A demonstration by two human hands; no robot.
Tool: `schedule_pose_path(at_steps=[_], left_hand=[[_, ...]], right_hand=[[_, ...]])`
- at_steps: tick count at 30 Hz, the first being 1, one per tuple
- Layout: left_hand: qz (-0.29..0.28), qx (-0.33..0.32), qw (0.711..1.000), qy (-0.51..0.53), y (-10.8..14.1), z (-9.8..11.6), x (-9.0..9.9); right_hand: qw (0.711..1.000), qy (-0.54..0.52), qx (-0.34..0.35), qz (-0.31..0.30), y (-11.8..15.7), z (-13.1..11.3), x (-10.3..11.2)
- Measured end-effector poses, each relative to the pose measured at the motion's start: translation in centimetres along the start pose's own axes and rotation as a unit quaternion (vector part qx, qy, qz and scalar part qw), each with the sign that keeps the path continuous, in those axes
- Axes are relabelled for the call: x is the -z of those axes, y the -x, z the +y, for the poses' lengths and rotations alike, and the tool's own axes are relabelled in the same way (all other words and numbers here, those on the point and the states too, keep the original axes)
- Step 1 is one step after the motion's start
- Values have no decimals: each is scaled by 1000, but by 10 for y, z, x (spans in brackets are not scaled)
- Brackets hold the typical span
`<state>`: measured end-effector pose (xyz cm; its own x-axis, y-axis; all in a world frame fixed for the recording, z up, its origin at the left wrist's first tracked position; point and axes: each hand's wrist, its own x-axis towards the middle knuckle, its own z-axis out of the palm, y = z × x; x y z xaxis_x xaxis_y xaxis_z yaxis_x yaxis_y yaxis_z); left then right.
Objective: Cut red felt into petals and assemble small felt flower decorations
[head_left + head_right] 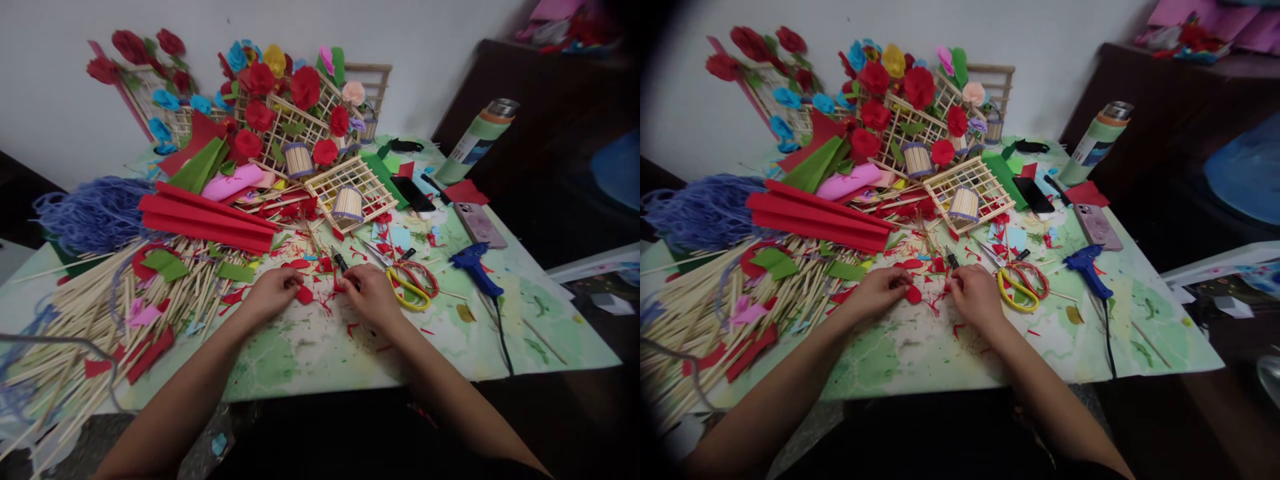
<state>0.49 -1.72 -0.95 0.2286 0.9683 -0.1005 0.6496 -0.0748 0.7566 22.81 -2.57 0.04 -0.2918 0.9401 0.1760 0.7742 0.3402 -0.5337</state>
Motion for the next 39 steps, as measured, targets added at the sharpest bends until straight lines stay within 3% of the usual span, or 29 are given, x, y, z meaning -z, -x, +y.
schedule_pose_path(at_steps=[5,9,17,22,27,31,35,39], left_hand=[[2,-65,985,-161,4,1,2],[18,-127,968,-217,2,7,2],[27,-146,954,-261,-46,38,-8],[-21,-145,954,-263,-64,36,-20],[-24,-141,969,-203,-62,29,-25],[22,-140,982,-127,-50,32,-17],[32,-83,992,84,-35,34,-11],[22,8,945,326,-23,36,-15]], right_hand=[[991,124,-16,-48,15,10,6],[987,144,-35,-58,24,12,-2],[984,159,-76,-23,20,20,1],[976,202,-80,-7,7,23,9],[972,224,-60,-47,-8,19,8],[974,210,-61,-52,-2,22,13],[970,230,-77,28,16,40,30],[958,241,-149,42,31,64,42]])
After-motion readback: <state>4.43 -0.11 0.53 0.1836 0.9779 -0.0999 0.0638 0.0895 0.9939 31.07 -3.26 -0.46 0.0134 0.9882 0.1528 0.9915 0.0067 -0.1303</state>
